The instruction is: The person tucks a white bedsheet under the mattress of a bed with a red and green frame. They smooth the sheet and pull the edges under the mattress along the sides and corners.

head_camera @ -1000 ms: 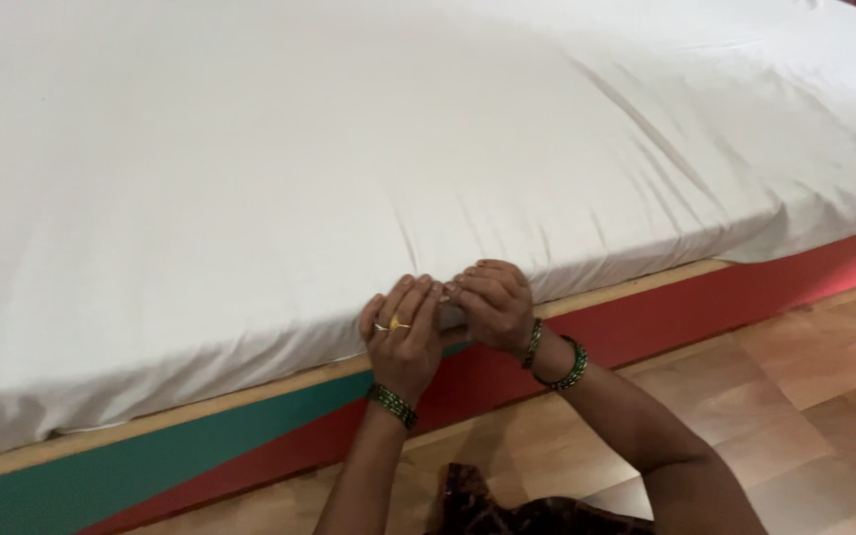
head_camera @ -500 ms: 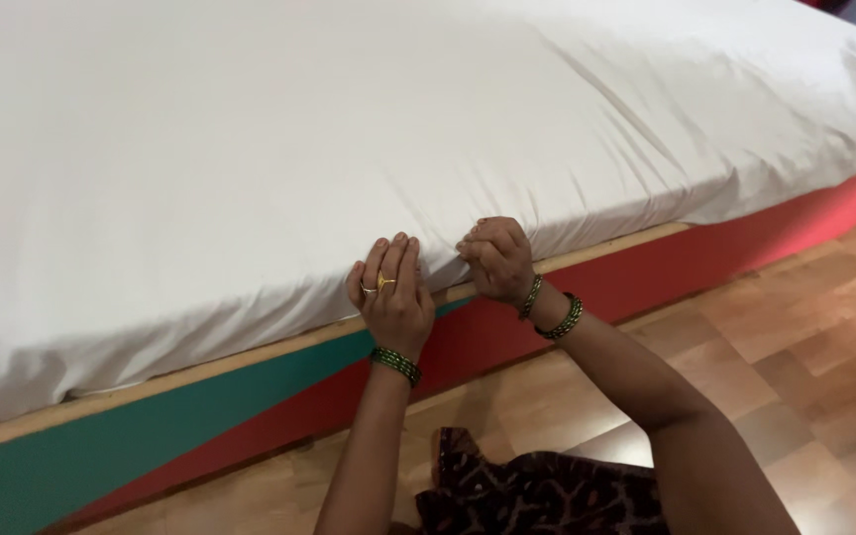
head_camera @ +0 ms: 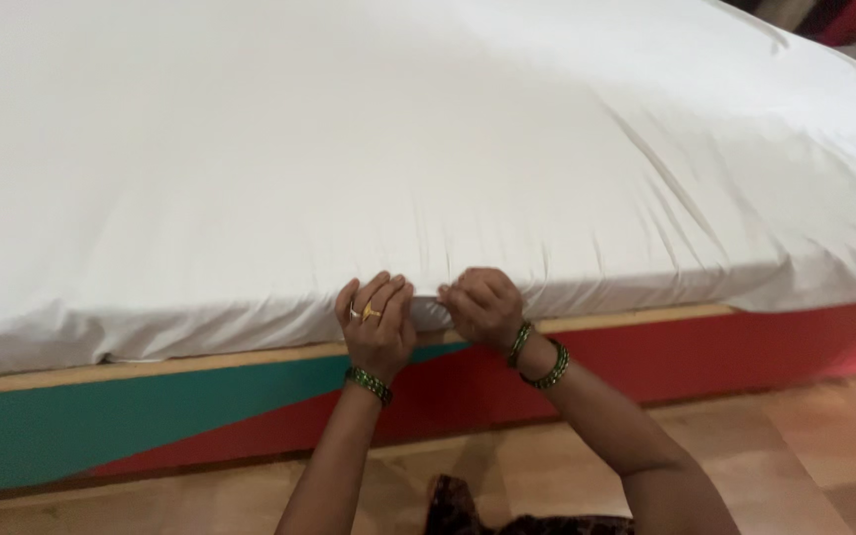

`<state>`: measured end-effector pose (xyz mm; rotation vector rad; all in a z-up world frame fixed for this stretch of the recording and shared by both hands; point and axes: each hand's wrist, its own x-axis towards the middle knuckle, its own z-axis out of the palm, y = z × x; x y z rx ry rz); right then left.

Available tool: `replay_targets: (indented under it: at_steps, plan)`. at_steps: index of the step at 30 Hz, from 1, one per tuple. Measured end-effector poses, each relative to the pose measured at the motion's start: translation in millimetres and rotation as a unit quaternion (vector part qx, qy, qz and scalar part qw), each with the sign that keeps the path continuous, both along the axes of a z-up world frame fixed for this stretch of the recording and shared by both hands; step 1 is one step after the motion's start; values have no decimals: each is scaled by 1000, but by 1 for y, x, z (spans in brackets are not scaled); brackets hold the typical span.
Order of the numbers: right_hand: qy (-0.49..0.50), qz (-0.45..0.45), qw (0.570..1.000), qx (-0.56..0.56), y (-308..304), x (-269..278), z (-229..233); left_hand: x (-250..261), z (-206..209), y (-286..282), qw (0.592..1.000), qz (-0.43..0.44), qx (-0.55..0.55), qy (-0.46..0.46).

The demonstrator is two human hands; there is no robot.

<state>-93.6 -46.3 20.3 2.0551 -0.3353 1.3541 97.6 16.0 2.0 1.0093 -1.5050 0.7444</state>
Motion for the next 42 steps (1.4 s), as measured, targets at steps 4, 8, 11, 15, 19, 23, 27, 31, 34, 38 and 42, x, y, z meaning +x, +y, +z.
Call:
replay_targets:
  at_steps: [4,8,11,15,19,23,27,31,34,38,42]
  plan:
    - [-13,17,1000,-4,1,1,1,-1,-5,-1,1000,17,7,1]
    - [-21,22,999,19,9,0,12,-3,-6,-1,1000,28,3,-4]
    - [23,42,992,117,23,-15,26,-9,3,5,999,29,17,-6]
    - [69,18,984,163,31,-35,52,-27,20,14,998,10,63,-26]
    - [60,-22,986,156,39,-46,53,-50,24,12,993,-1,99,-69]
    - [49,-22,990,129,30,-43,38,-44,15,5,994,-72,83,-17]
    - [65,-15,992,108,20,-48,29,-39,4,-2,994,-91,67,-8]
    - [56,-20,996,64,14,-47,22,-36,-1,-9,995,-98,23,-29]
    - [40,-24,998,35,11,-45,17,-36,-1,-8,994,-106,13,-26]
    - [25,-24,999,22,7,-45,9,-34,-1,-5,993,-112,18,-23]
    - [54,-11,998,17,3,-62,6,-38,1,2,992,-113,48,-9]
